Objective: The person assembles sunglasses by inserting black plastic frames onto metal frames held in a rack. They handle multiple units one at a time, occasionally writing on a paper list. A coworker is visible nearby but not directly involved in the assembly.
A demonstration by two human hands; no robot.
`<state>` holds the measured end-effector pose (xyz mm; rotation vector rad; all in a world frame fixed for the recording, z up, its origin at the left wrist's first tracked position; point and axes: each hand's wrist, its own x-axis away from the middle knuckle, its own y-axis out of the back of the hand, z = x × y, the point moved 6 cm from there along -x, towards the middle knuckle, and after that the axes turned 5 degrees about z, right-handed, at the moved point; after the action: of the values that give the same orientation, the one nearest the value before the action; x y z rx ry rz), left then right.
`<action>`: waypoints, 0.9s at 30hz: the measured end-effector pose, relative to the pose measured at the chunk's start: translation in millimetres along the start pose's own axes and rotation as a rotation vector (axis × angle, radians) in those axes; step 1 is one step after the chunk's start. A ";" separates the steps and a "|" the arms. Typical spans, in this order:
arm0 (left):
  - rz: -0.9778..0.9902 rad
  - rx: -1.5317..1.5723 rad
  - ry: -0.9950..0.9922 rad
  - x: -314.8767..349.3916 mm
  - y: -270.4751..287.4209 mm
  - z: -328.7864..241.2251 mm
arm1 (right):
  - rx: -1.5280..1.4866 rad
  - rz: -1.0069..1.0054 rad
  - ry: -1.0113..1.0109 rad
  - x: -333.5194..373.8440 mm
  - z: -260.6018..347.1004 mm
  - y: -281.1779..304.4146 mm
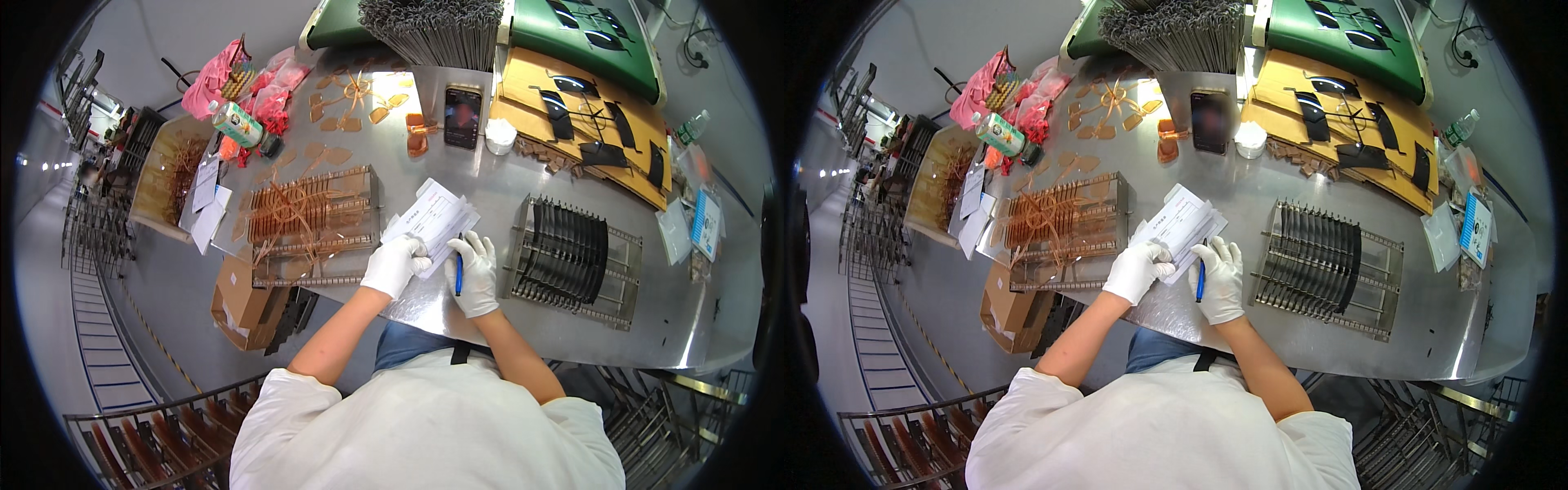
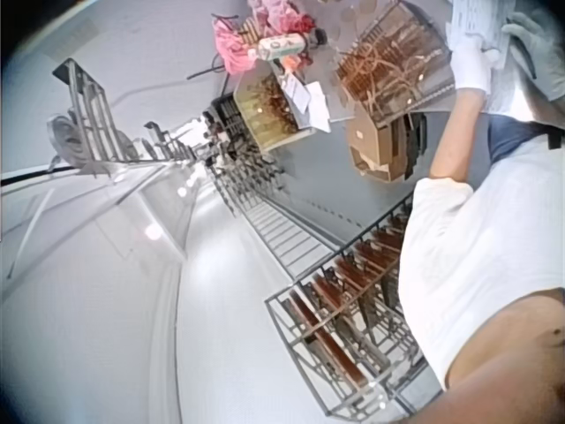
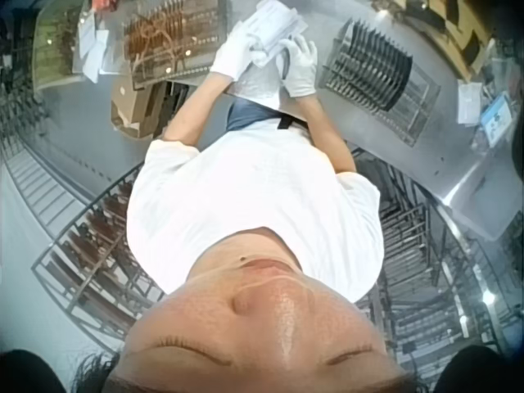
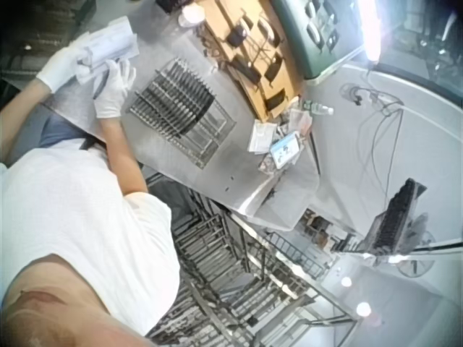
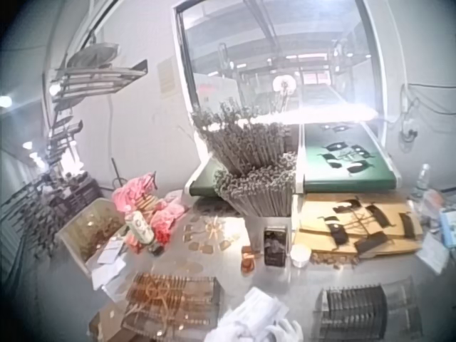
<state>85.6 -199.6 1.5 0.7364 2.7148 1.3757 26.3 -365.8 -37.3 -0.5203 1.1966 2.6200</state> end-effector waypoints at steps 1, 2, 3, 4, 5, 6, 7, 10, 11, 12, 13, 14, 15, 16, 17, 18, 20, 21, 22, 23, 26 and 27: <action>-0.004 -0.002 -0.010 -0.1 0.1 0.0 | 0.001 0.004 -0.001 -0.1 0.1 0.0; 0.008 0.002 -0.002 -0.1 0.2 -0.2 | 0.003 0.009 -0.001 -0.1 0.2 0.1; 0.021 0.006 0.005 0.0 1.2 -1.5 | 0.004 0.012 -0.002 -0.4 0.1 0.2; 0.033 0.010 0.012 0.0 1.3 -2.0 | 0.005 0.012 0.000 -0.3 0.0 0.1; 0.031 -0.002 0.013 -0.1 1.1 -1.9 | 0.007 0.011 0.001 -0.1 -0.2 -0.1; 0.028 -0.013 0.016 0.1 0.7 -1.7 | 0.007 0.012 0.003 0.1 -0.2 -0.2; 0.026 -0.025 0.018 0.2 0.3 -1.3 | -0.003 0.005 0.005 0.1 0.0 0.5; 0.066 -0.144 0.005 -1.9 -5.8 2.2 | -0.050 -0.053 0.014 0.2 -0.2 5.7; 0.058 -0.143 0.006 -2.0 -5.7 1.8 | -0.076 -0.098 0.018 0.9 -1.0 9.2; 0.051 -0.143 0.007 -2.4 -6.0 0.7 | -0.101 -0.145 0.020 1.7 -1.8 12.4; 0.044 -0.142 0.007 -2.8 -6.0 0.1 | -0.060 -0.106 0.022 1.0 -1.0 9.7; 0.050 -0.131 0.025 -3.6 -6.4 1.3 | -0.019 -0.067 0.024 0.3 0.1 6.1; 0.056 -0.121 0.044 -4.5 -6.7 2.5 | 0.022 -0.028 0.025 0.0 1.7 2.2; 0.062 -0.111 0.063 -4.8 -7.4 3.9 | 0.063 0.010 0.027 -0.5 3.8 -1.5; 0.046 -0.109 0.039 -5.2 -7.9 4.0 | 0.115 0.078 -0.018 -1.6 5.0 -6.4; 0.029 -0.108 0.015 -5.7 -7.8 5.3 | 0.135 0.080 -0.014 -1.8 5.9 -7.0; -0.090 -0.135 -0.005 -3.5 -0.6 4.9 | 0.176 0.085 -0.007 -1.7 7.9 -8.3; -0.190 -0.160 -0.003 -0.7 3.9 3.2 | 0.179 0.085 -0.010 -1.3 7.3 -8.6; -0.289 -0.185 0.000 2.1 8.5 2.0 | 0.181 0.086 -0.013 -0.9 6.8 -9.1; -0.377 -0.253 -0.051 4.2 13.2 1.0 | 0.184 0.087 -0.016 -0.5 6.4 -9.4; -0.425 -0.327 -0.005 14.1 28.7 -10.0 | 0.201 0.100 -0.019 -0.9 5.9 -10.3; -0.443 -0.340 -0.034 14.4 30.9 -9.8 | 0.199 0.092 -0.011 -1.2 5.8 -9.9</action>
<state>83.1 -185.6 34.0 0.1229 2.3231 1.6125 29.4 -355.0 -40.1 -0.4217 1.4908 2.5340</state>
